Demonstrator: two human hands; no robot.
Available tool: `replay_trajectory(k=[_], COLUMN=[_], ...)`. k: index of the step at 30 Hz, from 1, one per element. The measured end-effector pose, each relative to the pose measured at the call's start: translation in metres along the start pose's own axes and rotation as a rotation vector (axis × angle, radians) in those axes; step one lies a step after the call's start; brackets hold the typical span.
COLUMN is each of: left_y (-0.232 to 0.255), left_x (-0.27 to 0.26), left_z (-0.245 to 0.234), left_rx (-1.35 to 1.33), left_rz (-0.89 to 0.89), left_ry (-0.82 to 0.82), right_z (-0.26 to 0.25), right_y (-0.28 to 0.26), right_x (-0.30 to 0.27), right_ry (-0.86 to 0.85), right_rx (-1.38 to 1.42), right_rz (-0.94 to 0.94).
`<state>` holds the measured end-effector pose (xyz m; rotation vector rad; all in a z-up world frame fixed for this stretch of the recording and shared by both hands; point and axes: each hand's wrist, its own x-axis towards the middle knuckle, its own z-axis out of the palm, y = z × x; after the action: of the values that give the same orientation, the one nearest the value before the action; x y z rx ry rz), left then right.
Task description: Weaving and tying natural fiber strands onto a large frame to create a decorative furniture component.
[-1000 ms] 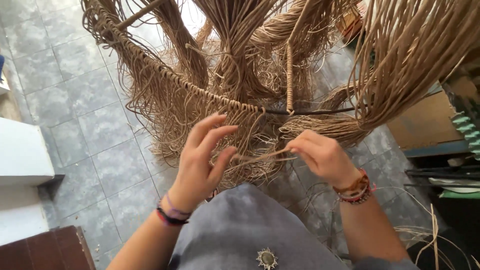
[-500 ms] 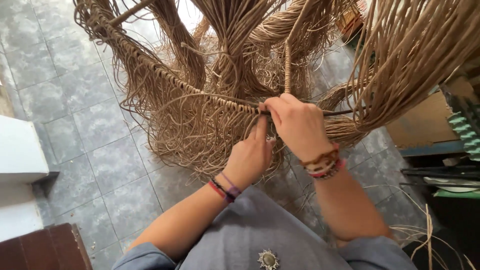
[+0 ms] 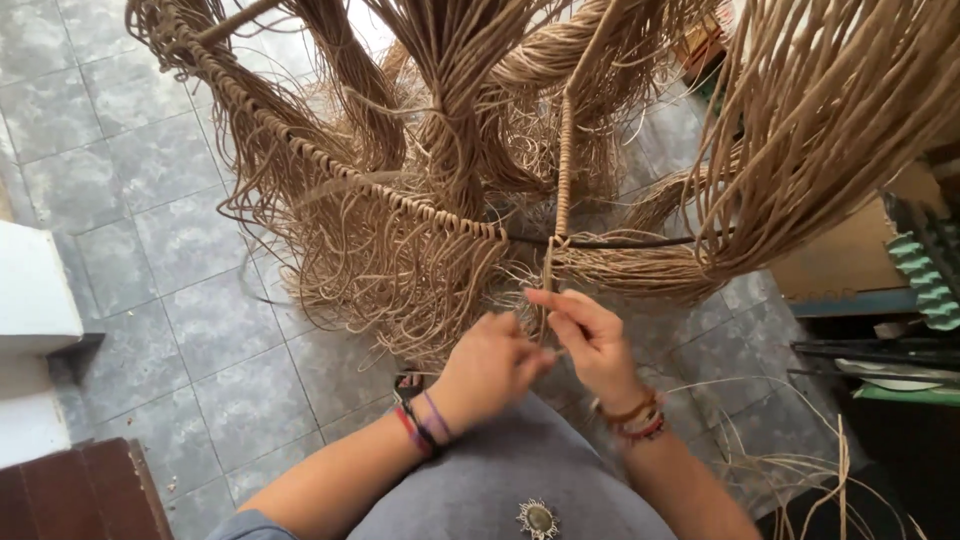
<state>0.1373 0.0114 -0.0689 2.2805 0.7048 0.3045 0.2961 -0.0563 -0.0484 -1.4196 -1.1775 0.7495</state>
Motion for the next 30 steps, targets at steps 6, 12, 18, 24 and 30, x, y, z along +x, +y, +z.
replay_trajectory(k=[6,12,18,24,30], left_y=[0.033,0.034,0.043,0.006,-0.015], left_x=[0.017,0.058,0.065,0.023,-0.001], left_z=[-0.082,-0.080,-0.104,-0.074,-0.097], left_rx=[-0.043,-0.187,-0.508,-0.788,0.356], left_rz=[0.491,0.079,-0.065,-0.029,0.473], left_ry=[0.327,0.473,0.309,0.304,0.632], right_z=[-0.036,-0.012,-0.012,-0.008,-0.003], right_y=[-0.022,-0.006,-0.009,0.018,0.010], right_x=[0.026,0.024,0.024,0.024,0.032], right_ry=[-0.315,0.425,0.376,0.044,-0.073], right_rx=[-0.539,-0.886,-0.748,-0.090,0.139], right_rz=[-0.471,-0.719,-0.695,-0.257,-0.185])
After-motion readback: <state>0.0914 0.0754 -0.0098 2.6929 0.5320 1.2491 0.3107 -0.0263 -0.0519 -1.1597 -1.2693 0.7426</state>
